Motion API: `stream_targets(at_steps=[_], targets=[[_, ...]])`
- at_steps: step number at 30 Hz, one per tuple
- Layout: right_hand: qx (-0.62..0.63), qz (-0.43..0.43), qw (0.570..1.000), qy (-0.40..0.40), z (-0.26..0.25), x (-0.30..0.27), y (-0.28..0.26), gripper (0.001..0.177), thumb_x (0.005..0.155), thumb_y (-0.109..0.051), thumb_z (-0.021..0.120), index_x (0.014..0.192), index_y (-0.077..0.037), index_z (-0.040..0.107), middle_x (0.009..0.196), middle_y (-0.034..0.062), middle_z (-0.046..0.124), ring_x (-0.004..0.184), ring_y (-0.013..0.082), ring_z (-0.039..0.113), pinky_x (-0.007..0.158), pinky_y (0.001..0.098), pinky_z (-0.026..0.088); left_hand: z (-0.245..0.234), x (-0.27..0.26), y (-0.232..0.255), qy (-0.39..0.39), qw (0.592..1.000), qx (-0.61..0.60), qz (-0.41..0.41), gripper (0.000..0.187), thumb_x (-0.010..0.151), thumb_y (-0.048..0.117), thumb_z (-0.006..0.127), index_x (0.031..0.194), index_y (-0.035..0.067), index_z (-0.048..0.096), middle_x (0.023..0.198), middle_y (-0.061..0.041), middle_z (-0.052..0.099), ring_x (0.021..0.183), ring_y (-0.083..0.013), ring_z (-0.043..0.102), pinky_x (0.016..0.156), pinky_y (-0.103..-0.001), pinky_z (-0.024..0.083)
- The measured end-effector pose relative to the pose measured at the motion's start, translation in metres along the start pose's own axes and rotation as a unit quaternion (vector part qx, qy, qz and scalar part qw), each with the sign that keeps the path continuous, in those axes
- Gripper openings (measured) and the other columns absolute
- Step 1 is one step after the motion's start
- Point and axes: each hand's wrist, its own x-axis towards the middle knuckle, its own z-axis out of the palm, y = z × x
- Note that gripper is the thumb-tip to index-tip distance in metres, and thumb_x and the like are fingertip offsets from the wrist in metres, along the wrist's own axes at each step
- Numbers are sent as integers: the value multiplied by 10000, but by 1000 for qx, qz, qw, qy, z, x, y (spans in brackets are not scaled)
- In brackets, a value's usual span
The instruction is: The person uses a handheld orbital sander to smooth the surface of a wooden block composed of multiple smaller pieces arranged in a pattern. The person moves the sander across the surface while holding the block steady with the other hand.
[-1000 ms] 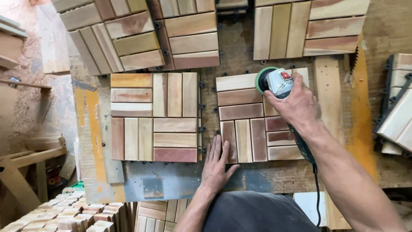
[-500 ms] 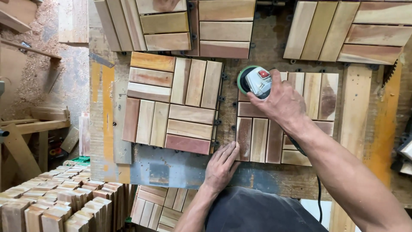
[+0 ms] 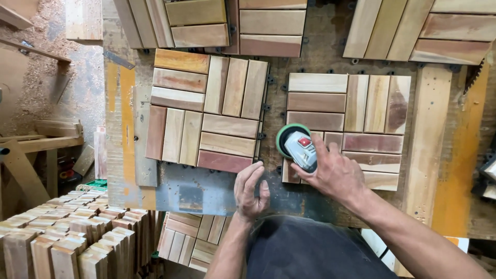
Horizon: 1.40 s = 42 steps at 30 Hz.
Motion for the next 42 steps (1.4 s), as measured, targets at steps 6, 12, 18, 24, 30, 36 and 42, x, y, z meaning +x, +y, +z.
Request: stream_targets(at_steps=[6, 12, 18, 24, 30, 36, 42], targets=[[-11, -22, 999, 29, 30, -49, 13, 884, 799, -756, 613, 1490, -255, 382, 893, 107, 576, 701, 429, 754, 588, 572, 636, 13, 15, -8, 5, 1000, -25, 7, 355, 1011, 185, 523, 1240, -35, 682, 1201, -212, 706, 1039, -380, 718, 889, -468, 574], [-119, -45, 982, 140, 31, -87, 41, 987, 778, -874, 580, 1433, -141, 500, 800, 89, 596, 441, 235, 617, 337, 410, 560, 24, 14, -5, -143, 990, 10, 2, 382, 1091, 230, 487, 1426, 55, 546, 1464, -152, 568, 1330, -313, 598, 1085, -445, 523], [-107, 59, 985, 123, 30, -120, 82, 990, 742, -854, 607, 1457, -187, 450, 836, 83, 633, 430, 215, 620, 349, 371, 573, 47, 1, -2, -299, 949, 89, 44, 576, 1065, 319, 560, 1537, 13, 436, 1641, -166, 380, 1551, -338, 352, 1293, -553, 259], [77, 297, 952, -9, -13, -120, 116, 980, 770, -686, 608, 1521, -113, 346, 1231, 183, 626, 961, 355, 719, 594, 486, 697, 42, -8, -6, -366, 915, 115, 123, 552, 1061, 457, 616, 1524, 167, 539, 1634, -41, 410, 1554, -378, 258, 1268, -625, 155], [134, 422, 896, -8, -49, -113, 120, 936, 810, -690, 587, 1550, -154, 385, 1247, 286, 658, 1111, 501, 645, 848, 611, 561, 35, -8, -12, -329, 924, 74, 179, 351, 1043, 279, 711, 1351, 114, 677, 1511, -50, 572, 1456, -347, 467, 1223, -600, 300], [107, 314, 943, 13, -26, -103, 96, 911, 782, -672, 619, 1492, -136, 425, 1384, 202, 607, 1214, 457, 601, 830, 658, 559, 9, 3, 1, -293, 941, 2, 170, 215, 1012, 240, 721, 1097, 56, 793, 1304, -81, 722, 1349, -333, 583, 1184, -560, 375], [-60, 43, 992, 99, 23, -96, 83, 1036, 752, -790, 595, 1504, -99, 420, 939, 150, 657, 458, 221, 655, 305, 368, 576, -4, 4, 6, -231, 961, -18, 153, 223, 983, 244, 737, 1027, 26, 753, 1112, -132, 767, 1111, -277, 737, 1060, -427, 534]])
